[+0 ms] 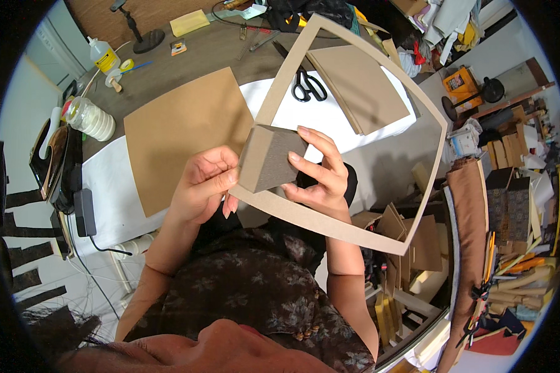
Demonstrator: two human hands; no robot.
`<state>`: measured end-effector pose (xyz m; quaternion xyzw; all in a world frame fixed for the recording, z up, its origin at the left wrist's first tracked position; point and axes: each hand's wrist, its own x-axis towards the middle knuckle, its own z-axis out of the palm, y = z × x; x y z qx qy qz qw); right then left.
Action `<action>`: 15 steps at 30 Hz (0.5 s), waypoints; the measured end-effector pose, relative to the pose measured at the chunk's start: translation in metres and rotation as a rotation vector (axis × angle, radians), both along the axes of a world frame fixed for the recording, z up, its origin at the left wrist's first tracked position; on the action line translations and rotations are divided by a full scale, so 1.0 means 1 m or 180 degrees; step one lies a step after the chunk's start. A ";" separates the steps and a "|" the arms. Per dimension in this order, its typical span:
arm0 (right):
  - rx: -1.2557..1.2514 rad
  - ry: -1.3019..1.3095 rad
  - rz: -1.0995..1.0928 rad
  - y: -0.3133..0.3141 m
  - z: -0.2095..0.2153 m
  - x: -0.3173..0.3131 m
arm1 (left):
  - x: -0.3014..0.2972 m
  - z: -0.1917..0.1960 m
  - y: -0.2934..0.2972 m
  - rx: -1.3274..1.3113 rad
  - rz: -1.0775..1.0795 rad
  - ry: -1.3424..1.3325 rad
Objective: The person assembles a rectangular cardboard frame by folding and joining pre-cut strips. They then place the frame on a flat cardboard sheet and apply glue along the edges using a brush.
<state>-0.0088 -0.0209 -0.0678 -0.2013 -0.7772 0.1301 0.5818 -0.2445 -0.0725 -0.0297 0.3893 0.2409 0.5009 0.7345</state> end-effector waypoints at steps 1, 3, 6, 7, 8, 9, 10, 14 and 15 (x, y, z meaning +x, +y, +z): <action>0.0022 0.0043 -0.0018 0.000 0.000 0.000 | 0.000 0.000 0.000 -0.0015 0.0007 -0.0006; 0.0004 0.0099 0.0005 0.001 -0.002 -0.001 | 0.000 -0.001 0.000 -0.0058 0.0019 -0.0038; -0.0004 0.0112 0.0123 0.000 -0.007 -0.001 | 0.002 -0.002 0.000 -0.0036 -0.0101 -0.0143; -0.0079 0.0167 0.0095 -0.002 -0.010 0.000 | 0.002 -0.003 0.000 -0.0038 -0.0082 -0.0135; -0.0171 0.0166 0.0056 -0.003 -0.013 0.001 | 0.001 -0.003 0.000 -0.0029 -0.0073 -0.0088; -0.0325 0.0134 0.0006 -0.005 -0.016 0.002 | 0.000 -0.003 0.000 -0.0009 -0.0038 -0.0071; -0.0396 0.0160 -0.0091 -0.007 -0.020 0.003 | -0.001 -0.003 -0.001 0.0039 0.0013 -0.0030; -0.0820 0.0570 -0.0340 -0.014 -0.037 0.010 | 0.000 -0.002 -0.002 0.0303 0.0170 0.0046; -0.0945 0.0615 -0.0263 -0.015 -0.041 0.012 | 0.002 -0.002 -0.003 0.0374 0.0186 0.0066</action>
